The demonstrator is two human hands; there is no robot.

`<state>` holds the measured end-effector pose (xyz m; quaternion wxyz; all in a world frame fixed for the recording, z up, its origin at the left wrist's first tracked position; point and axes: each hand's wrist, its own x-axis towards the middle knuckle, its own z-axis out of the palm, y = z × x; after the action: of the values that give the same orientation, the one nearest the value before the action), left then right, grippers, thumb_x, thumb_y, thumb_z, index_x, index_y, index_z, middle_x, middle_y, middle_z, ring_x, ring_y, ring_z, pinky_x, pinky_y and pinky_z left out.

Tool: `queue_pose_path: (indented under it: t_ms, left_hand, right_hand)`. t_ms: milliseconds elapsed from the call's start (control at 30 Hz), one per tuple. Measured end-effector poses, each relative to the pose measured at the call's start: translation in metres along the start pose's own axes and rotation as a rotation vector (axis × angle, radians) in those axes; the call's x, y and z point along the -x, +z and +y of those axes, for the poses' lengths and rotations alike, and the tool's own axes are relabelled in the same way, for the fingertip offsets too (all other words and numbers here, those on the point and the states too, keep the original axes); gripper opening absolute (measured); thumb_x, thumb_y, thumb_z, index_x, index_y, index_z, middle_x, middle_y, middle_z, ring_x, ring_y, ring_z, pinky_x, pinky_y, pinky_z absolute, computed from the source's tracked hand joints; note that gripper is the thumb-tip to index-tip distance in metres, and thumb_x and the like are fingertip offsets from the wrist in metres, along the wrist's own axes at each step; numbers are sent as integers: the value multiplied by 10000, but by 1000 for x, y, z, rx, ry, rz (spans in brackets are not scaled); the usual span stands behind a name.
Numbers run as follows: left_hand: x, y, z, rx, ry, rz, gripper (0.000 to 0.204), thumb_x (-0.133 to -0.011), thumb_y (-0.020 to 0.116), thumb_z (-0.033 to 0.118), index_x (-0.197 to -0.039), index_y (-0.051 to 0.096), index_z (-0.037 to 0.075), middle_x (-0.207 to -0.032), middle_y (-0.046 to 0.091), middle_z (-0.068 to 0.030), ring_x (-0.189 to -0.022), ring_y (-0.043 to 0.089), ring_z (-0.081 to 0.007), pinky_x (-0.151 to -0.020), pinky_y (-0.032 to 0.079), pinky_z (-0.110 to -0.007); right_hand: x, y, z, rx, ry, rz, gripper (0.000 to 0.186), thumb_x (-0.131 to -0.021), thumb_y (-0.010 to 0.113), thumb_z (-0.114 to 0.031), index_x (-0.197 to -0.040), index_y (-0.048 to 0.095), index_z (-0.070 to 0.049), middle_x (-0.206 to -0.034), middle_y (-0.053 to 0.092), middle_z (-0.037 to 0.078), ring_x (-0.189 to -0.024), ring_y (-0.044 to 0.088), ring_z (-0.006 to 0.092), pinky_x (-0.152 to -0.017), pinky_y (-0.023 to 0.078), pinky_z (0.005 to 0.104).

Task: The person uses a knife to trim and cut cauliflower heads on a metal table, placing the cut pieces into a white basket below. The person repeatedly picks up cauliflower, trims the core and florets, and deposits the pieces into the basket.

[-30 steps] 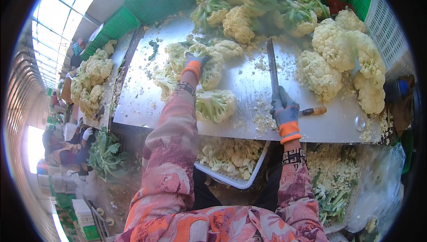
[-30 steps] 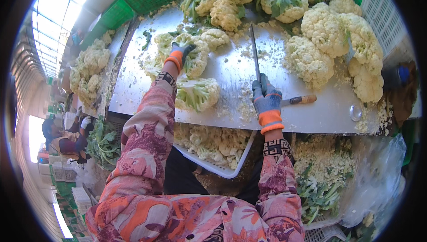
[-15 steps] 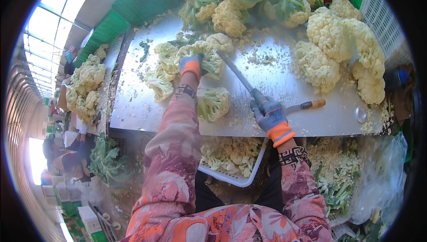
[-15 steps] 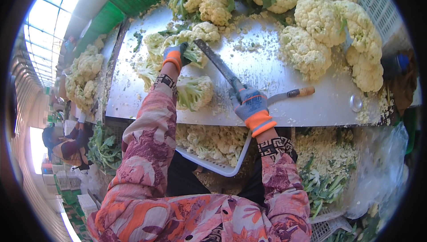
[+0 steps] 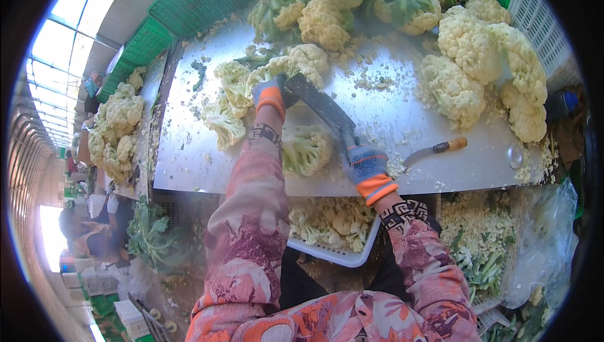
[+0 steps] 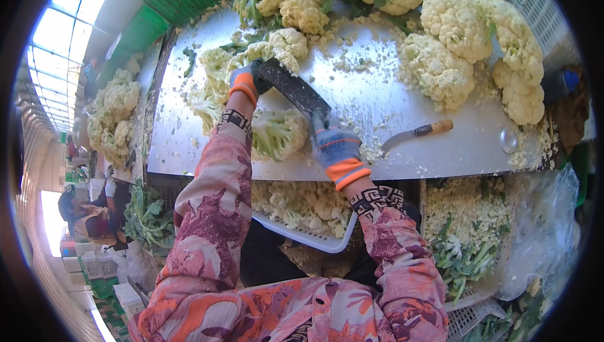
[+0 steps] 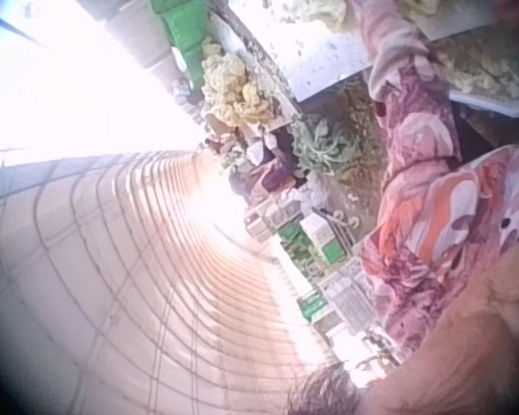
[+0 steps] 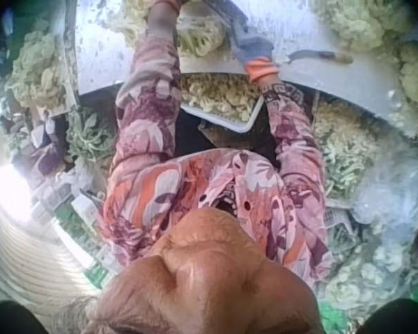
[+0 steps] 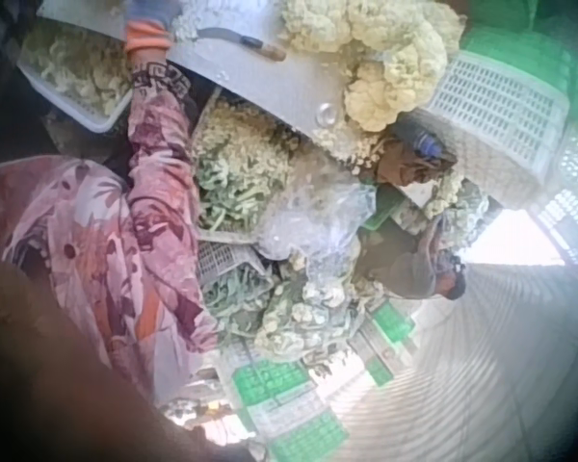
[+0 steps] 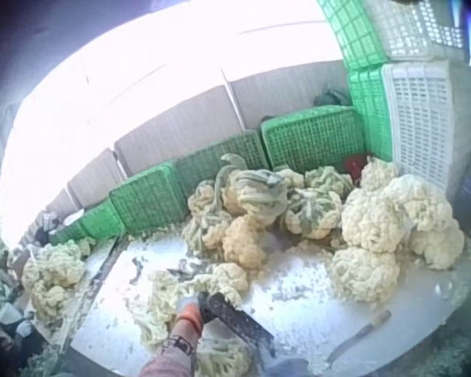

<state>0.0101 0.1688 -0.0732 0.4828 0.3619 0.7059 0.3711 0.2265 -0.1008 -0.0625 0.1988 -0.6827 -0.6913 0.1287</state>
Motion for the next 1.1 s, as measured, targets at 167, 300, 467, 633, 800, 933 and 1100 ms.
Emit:
queue_pose_path:
  t_ms: [167, 300, 467, 633, 800, 933, 1100]
  left_hand:
    - [24, 33, 8, -66, -54, 106, 480, -748, 749, 217, -1118, 543, -7, -943, 658, -134, -840, 663, -247, -683, 583, -355]
    - [10, -3, -3, -515, 275, -28, 865, -725, 775, 351, -1276, 334, -149, -1151, 591, -236, -930, 657, -291, -681, 586, -376]
    - [65, 45, 25, 36, -42, 244, 417, -768, 766, 200, -991, 546, -76, -825, 651, -236, -604, 661, -351, -510, 582, -462]
    - [42, 20, 18, -38, -11, 274, 414, -779, 767, 228, -987, 559, -63, -803, 652, -227, -598, 661, -343, -504, 587, -464]
    - [56, 17, 22, 7, -3, 19, 396, -778, 774, 247, -970, 594, -49, -816, 661, -196, -607, 665, -320, -503, 591, -453]
    - [72, 20, 34, 36, -26, -16, 385, -767, 775, 194, -994, 590, -55, -839, 654, -214, -642, 671, -317, -505, 595, -450]
    - [37, -5, 16, 145, -44, -72, 437, -773, 755, 167, -1082, 538, -54, -905, 649, -223, -691, 677, -328, -545, 597, -462]
  right_hand:
    - [-22, 5, -9, 95, 118, 88, 494, -870, 507, -228, -1353, 476, -130, -1137, 598, 208, -808, 672, 351, -636, 530, 465]
    - [-30, -12, -25, -83, 138, 36, 415, -895, 502, -267, -1288, 532, -138, -1060, 622, 186, -808, 667, 356, -664, 527, 486]
    - [-28, -28, -21, -171, 285, 2, 433, -888, 545, -349, -1291, 534, -191, -1004, 645, 159, -878, 646, 364, -736, 519, 458]
    - [-26, -33, -38, -219, 277, -9, 411, -911, 507, -375, -1249, 575, -150, -972, 660, 165, -857, 651, 362, -739, 517, 465]
    - [-41, -26, 6, -434, 544, 157, 455, -932, 478, -394, -1282, 566, -117, -950, 680, 193, -841, 654, 363, -749, 511, 459]
    - [-27, -44, 13, -389, 325, 155, 444, -901, 550, -364, -1264, 578, -110, -903, 681, 179, -793, 661, 340, -728, 516, 423]
    - [-6, -47, -21, -75, 2, -48, 458, -869, 553, -305, -1301, 528, -157, -1073, 624, 144, -806, 665, 335, -709, 537, 455]
